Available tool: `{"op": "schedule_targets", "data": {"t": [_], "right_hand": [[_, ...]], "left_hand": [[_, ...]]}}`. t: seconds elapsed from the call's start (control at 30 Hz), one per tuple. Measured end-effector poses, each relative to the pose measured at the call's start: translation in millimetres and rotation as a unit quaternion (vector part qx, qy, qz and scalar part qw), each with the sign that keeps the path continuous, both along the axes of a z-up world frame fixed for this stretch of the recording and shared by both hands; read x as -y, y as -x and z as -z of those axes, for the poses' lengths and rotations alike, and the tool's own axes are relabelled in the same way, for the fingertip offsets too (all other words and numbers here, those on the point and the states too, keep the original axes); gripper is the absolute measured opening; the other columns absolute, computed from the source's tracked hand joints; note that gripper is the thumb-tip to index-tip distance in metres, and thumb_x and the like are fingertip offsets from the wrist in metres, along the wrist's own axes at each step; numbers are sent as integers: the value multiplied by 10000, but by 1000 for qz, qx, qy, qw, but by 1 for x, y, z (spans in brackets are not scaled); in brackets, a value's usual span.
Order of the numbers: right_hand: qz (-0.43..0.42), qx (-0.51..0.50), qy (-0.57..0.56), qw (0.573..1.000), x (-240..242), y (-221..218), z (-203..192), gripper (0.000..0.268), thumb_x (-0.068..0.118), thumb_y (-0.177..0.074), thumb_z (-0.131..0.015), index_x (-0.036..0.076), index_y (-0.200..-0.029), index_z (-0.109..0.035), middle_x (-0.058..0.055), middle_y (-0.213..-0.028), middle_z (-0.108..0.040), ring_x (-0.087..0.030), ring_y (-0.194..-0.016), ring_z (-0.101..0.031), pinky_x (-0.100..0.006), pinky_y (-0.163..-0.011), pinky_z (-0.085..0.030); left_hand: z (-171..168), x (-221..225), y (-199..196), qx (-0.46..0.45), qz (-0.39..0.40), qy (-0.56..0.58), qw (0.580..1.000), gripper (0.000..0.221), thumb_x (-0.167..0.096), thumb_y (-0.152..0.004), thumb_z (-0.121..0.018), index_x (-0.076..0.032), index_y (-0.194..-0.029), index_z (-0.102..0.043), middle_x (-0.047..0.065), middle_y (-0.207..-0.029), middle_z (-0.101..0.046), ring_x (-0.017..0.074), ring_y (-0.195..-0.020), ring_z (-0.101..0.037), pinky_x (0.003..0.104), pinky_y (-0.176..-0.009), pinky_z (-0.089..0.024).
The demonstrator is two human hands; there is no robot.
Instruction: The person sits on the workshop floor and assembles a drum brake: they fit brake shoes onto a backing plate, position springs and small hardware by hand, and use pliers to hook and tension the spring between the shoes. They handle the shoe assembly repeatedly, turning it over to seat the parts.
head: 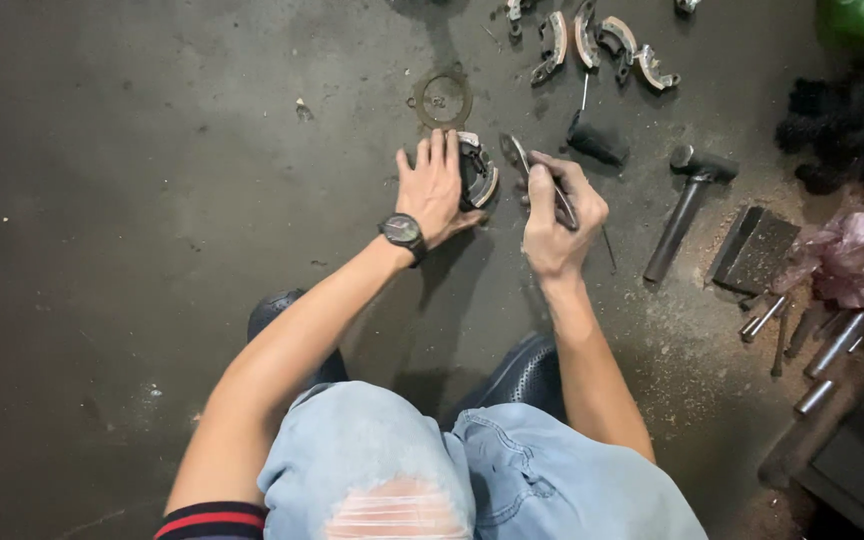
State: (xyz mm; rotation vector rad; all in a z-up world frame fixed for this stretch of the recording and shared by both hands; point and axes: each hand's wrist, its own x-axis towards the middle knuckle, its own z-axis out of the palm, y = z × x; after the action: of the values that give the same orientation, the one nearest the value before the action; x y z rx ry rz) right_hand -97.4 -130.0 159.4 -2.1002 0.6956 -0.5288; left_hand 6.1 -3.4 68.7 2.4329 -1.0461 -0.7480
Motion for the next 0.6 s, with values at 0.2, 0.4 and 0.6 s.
{"op": "schedule_targets", "data": {"t": [0.2, 0.4, 0.6], "right_hand": [[-34, -24, 13, 999, 5, 16, 53, 205, 114, -1023, -609, -23, -1105, -739, -96, -833, -732, -136, -680, -684, -283, -604, -534], [-26, -171, -39, 984, 18, 24, 78, 218, 151, -1005, -607, -10, -1035, -750, -96, -771, -724, -173, -541, -583, -333, -456, -426], [-31, 42, 90, 995, 4, 16, 42, 209, 151, -1016, -604, -18, -1032, -725, -94, -745, -681, -142, -607, -630, -319, -527, -463]], "left_hand": [[20, -1, -18, 133, 169, 26, 976, 1112, -417, -616, -900, 30, -1495, -386, 205, -1546, -382, 351, -1350, -430, 664, -1067, -364], [35, -1, -15, 173, 180, 32, 968, 1047, -366, -693, -880, 8, -1542, -395, 181, -1572, -379, 333, -1371, -435, 629, -1060, -386], [39, 10, 4, 73, 80, 20, 994, 1223, -565, -630, -879, 126, -1478, -331, 288, -1464, -394, 413, -1332, -406, 665, -1053, -349]]}}
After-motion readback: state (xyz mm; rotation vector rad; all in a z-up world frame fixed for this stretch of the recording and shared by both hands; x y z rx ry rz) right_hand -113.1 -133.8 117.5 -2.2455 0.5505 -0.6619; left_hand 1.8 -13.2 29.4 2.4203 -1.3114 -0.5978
